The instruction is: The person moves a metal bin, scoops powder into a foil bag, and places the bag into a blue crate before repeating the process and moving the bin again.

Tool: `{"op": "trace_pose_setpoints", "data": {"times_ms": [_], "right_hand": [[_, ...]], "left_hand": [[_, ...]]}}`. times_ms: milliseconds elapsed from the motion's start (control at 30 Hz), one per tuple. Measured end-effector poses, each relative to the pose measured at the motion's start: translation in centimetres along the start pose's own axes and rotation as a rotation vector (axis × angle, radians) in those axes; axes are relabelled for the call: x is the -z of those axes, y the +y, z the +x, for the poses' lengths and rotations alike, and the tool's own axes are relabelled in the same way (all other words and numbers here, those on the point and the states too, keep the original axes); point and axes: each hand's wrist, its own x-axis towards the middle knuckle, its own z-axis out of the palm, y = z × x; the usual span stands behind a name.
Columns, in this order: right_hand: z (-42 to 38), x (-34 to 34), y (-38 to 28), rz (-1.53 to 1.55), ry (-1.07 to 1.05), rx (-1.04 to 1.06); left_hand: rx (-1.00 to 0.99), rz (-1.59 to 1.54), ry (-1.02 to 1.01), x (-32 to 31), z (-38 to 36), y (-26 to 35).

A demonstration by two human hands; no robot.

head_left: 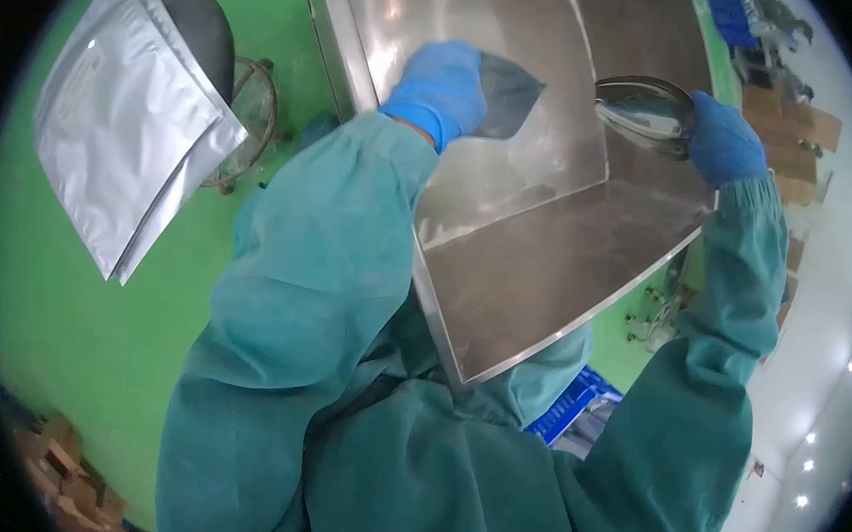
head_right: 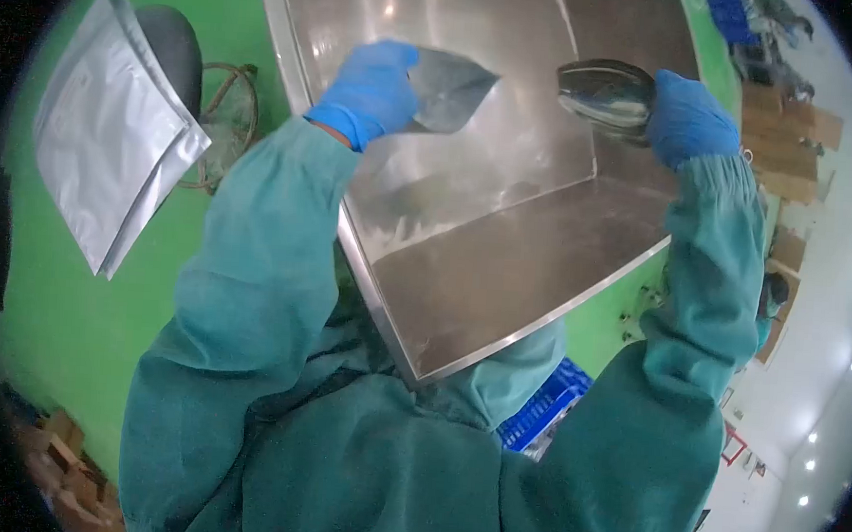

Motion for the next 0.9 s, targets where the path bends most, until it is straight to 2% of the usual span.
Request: {"op": "trace_pose_setpoints", "data": {"times_ms": [33,100,167,200,233,267,400,467,500,600,667,700,767,800,867,900], "right_hand": [[1.0,-3.3,0.9,0.089,-0.045,0.003],[2.6,-10.9,-2.1,0.175,-0.169,0.063],[5.3,-24.1,-6.0,0.485,-0.319,0.191],[4.0,-24.8,-9.9,0.389,-0.201,0.449],[4.2,-27.5,-13.2,0.383,-0.213,0.544],[4.5,-28.1,-16.1,0.329,-0.307,0.598],[3.8,-32.0,-22.0,0.414,-0.278,0.757],[2.9,-33.7,-23.3,0.645,-0.039,0.892],[2.4,-35.7,-23.8,0.657,-0.047,0.893],[1.1,-36.8,-24.6,0.628,-0.106,0.944],[0.2,-35.9,-24.2,0.380,-0.114,0.948],[-0.4,-36.4,-24.1,0.380,-0.114,0.949],[-1.0,-37.3,-24.1,0.663,0.021,1.013],[-1.2,-37.2,-24.2,0.663,0.022,1.017],[-1.6,-36.7,-24.4,0.348,-0.352,0.968],[-1.5,-37.0,-24.4,0.344,-0.348,0.975]], "left_hand": [[-0.051,0.051,0.037,0.1,0.2,-0.6],[-0.102,0.137,0.046,0.8,0.5,-1.5],[-0.119,0.103,0.113,1.8,-0.5,-1.0],[-0.101,0.114,0.093,1.7,-0.5,-1.0],[-0.173,0.119,0.182,1.5,-0.4,-1.2],[-0.251,0.124,0.274,1.6,-0.3,-1.5],[-0.177,0.050,0.294,2.3,-0.9,-0.6],[-0.055,-0.010,0.265,2.7,-1.2,0.0],[-0.049,-0.006,0.253,2.4,-0.9,-0.5],[-0.120,0.024,0.249,2.6,-0.6,-1.3],[-0.273,0.034,0.421,2.6,-1.3,-0.3],[-0.273,0.035,0.422,2.8,-1.0,-0.5],[-0.063,0.031,0.203,3.1,0.1,-0.9],[-0.060,0.034,0.205,3.0,0.1,-0.9],[-0.059,-0.054,0.231,2.9,0.0,-0.7],[-0.055,-0.051,0.238,2.5,0.0,-1.2]]}}
